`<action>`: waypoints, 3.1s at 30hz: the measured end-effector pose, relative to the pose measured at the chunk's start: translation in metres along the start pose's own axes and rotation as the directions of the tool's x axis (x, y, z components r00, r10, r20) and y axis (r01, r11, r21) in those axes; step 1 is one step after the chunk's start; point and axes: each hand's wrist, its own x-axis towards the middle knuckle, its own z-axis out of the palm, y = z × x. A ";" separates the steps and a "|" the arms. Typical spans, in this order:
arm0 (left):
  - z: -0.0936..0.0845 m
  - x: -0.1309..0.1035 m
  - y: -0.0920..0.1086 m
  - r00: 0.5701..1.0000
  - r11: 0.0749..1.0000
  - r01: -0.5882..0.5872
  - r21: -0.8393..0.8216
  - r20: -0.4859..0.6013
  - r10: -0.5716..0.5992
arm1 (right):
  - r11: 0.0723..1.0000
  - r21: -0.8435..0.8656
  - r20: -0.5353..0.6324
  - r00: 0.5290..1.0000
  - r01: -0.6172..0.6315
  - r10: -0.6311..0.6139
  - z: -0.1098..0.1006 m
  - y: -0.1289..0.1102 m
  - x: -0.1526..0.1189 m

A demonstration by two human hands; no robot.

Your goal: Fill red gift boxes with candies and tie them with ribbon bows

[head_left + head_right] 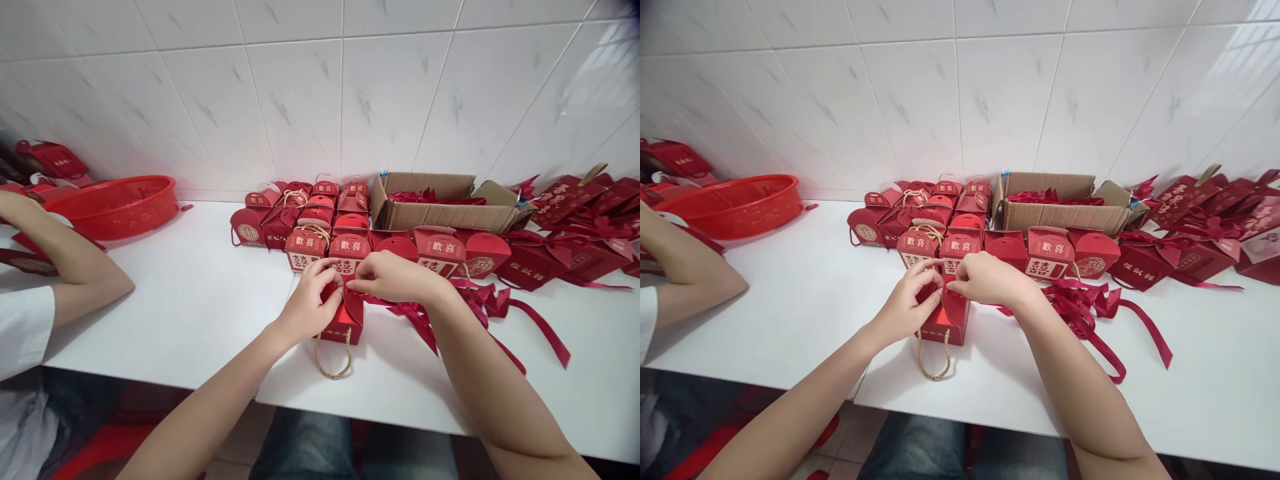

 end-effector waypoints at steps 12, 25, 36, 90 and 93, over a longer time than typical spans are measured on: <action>-0.049 0.028 0.032 0.968 0.969 -0.115 -0.219 -0.243 0.060 | 0.746 0.558 -0.303 0.926 0.364 -0.225 -0.004 -0.009 0.007; -0.028 -0.031 0.009 0.998 0.992 -0.051 0.117 -0.035 0.056 | 0.964 0.142 -0.250 0.950 0.226 -0.186 -0.024 -0.006 -0.036; -0.013 0.000 0.022 0.994 0.963 -0.105 0.248 0.024 0.102 | 0.991 -0.131 -0.023 0.999 0.034 -0.037 -0.015 0.017 -0.014; -0.009 -0.040 -0.015 0.825 0.869 0.119 -0.481 -0.440 -0.356 | 0.644 0.531 -0.662 0.744 0.550 -0.089 -0.013 0.004 -0.003; -0.007 -0.041 -0.017 0.813 0.843 0.132 -0.521 -0.430 -0.393 | 0.566 0.664 -0.549 0.833 0.489 -0.076 -0.009 -0.003 -0.002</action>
